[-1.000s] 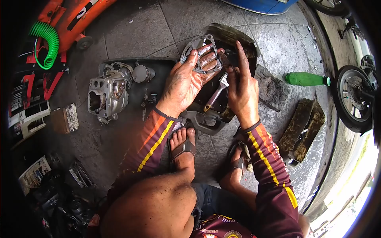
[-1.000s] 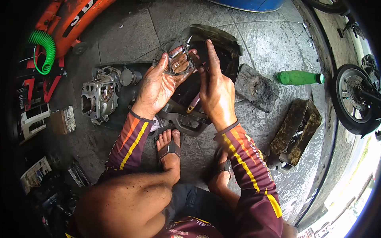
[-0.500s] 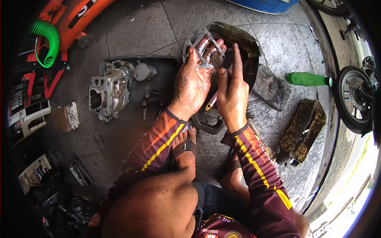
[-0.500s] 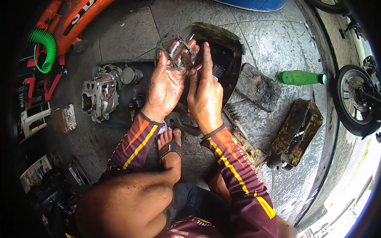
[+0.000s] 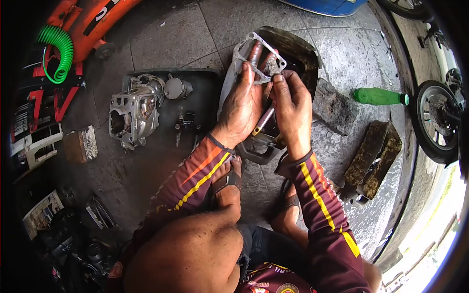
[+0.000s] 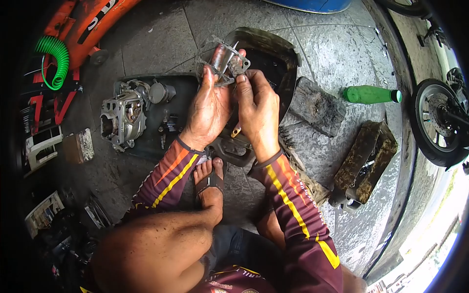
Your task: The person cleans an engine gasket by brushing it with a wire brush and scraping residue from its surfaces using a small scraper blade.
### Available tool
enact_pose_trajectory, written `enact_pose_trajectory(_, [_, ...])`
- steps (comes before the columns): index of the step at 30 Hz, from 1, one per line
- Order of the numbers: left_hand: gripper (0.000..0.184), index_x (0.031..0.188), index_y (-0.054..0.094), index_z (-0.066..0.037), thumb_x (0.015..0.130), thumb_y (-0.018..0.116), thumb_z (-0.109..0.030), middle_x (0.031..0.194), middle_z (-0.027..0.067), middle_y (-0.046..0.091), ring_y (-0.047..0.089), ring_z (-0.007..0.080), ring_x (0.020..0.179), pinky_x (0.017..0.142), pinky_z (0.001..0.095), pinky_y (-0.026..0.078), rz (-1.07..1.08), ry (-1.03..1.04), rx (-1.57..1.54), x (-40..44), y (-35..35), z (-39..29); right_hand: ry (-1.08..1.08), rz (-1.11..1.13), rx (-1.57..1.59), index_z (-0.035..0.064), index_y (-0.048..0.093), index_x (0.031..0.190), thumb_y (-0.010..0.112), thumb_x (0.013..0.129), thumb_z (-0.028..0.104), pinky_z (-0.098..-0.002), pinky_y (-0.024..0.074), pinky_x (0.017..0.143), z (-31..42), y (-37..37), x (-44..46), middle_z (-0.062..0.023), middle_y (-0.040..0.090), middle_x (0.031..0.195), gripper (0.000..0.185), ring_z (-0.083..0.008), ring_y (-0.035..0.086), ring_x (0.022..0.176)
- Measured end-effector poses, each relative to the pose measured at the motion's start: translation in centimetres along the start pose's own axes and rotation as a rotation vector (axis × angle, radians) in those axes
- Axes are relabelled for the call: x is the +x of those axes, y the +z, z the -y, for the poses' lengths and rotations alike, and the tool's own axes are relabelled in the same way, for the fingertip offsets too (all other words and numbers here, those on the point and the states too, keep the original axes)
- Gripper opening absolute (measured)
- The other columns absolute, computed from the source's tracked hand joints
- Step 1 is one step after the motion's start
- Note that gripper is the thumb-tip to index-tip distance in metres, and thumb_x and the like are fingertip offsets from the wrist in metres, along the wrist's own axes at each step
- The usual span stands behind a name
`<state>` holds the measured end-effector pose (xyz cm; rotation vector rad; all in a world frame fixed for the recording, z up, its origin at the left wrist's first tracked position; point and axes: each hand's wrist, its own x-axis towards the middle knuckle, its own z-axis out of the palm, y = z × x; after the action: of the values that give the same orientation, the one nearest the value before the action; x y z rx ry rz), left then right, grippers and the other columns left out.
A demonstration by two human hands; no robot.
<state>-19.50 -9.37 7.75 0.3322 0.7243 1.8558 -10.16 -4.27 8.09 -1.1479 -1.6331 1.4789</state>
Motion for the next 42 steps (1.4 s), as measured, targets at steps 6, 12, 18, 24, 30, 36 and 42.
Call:
enact_pose_trajectory(6, [0.038,0.125,0.056,0.003,0.105,0.047,-0.028,0.126,0.012,0.061,0.058,0.0212,0.119,0.107,0.0368,0.043,0.009,-0.108,0.044,0.0,-2.2,-1.2,-0.275,0.115,-0.386,0.0032,0.06,0.117,0.058,0.097,0.017,-0.0382,0.0495,0.058,2.1,-2.9,1.5,-0.0181,0.067,0.075,0.024,-0.0346,0.068,0.066])
enact_pose_trajectory(12, [0.044,0.126,0.055,0.004,0.104,0.048,-0.034,0.126,0.0159,0.061,0.06,0.0226,0.117,0.105,0.0351,0.045,-0.124,-0.071,0.137,0.1,-1.4,-1.1,-0.375,0.052,-0.517,0.0146,0.024,0.154,0.057,0.096,0.015,-0.0463,0.0516,0.058,0.9,-2.0,0.6,-0.0208,0.068,0.076,0.066,-0.0395,0.067,0.064])
enact_pose_trajectory(18, [0.048,0.133,0.05,0.006,0.106,0.041,-0.032,0.132,0.0187,0.058,0.059,0.0237,0.119,0.106,0.0345,0.045,-0.169,-0.05,0.149,0.0,-0.8,-0.7,-0.301,0.023,-0.505,0.0139,0.026,0.153,0.057,0.095,0.011,-0.045,0.0521,0.054,1.5,-1.6,0.1,-0.0192,0.066,0.07,0.066,-0.0379,0.067,0.061])
enact_pose_trajectory(24, [0.049,0.135,0.049,0.005,0.106,0.04,-0.034,0.131,0.0184,0.059,0.058,0.0225,0.119,0.107,0.0346,0.044,-0.156,-0.025,0.199,-0.1,-0.3,-0.6,-0.318,-0.009,-0.427,0.014,0.025,0.154,0.058,0.095,0.012,-0.0445,0.0512,0.053,0.8,-1.5,0.4,-0.0195,0.066,0.069,0.068,-0.0378,0.067,0.062])
enact_pose_trajectory(30, [0.048,0.135,0.049,0.004,0.106,0.041,-0.034,0.13,0.0169,0.059,0.059,0.0219,0.117,0.105,0.035,0.045,-0.148,-0.032,0.171,-0.2,-0.5,-0.8,-0.389,-0.029,-0.374,0.0139,0.026,0.154,0.058,0.095,0.011,-0.0451,0.0511,0.053,0.2,-1.4,0.8,-0.0201,0.065,0.067,0.068,-0.0377,0.067,0.06])
enact_pose_trajectory(36, [0.047,0.128,0.055,0.003,0.104,0.048,-0.036,0.124,0.0134,0.062,0.06,0.0201,0.115,0.104,0.033,0.045,-0.146,-0.031,0.109,-0.2,-0.4,-0.8,-0.343,-0.014,-0.359,0.0133,0.027,0.153,0.059,0.094,0.011,-0.0445,0.0519,0.054,0.6,-1.1,0.6,-0.0198,0.065,0.066,0.067,-0.0379,0.066,0.06])
enact_pose_trajectory(42, [0.045,0.129,0.055,0.002,0.104,0.047,-0.035,0.124,0.0139,0.062,0.059,0.0189,0.114,0.1,0.0329,0.047,-0.139,-0.028,0.063,-0.1,0.0,-1.1,-0.377,0.022,-0.386,0.0145,0.027,0.153,0.058,0.094,0.009,-0.0433,0.0525,0.054,0.4,-0.9,0.1,-0.0188,0.067,0.074,0.068,-0.0366,0.068,0.062])
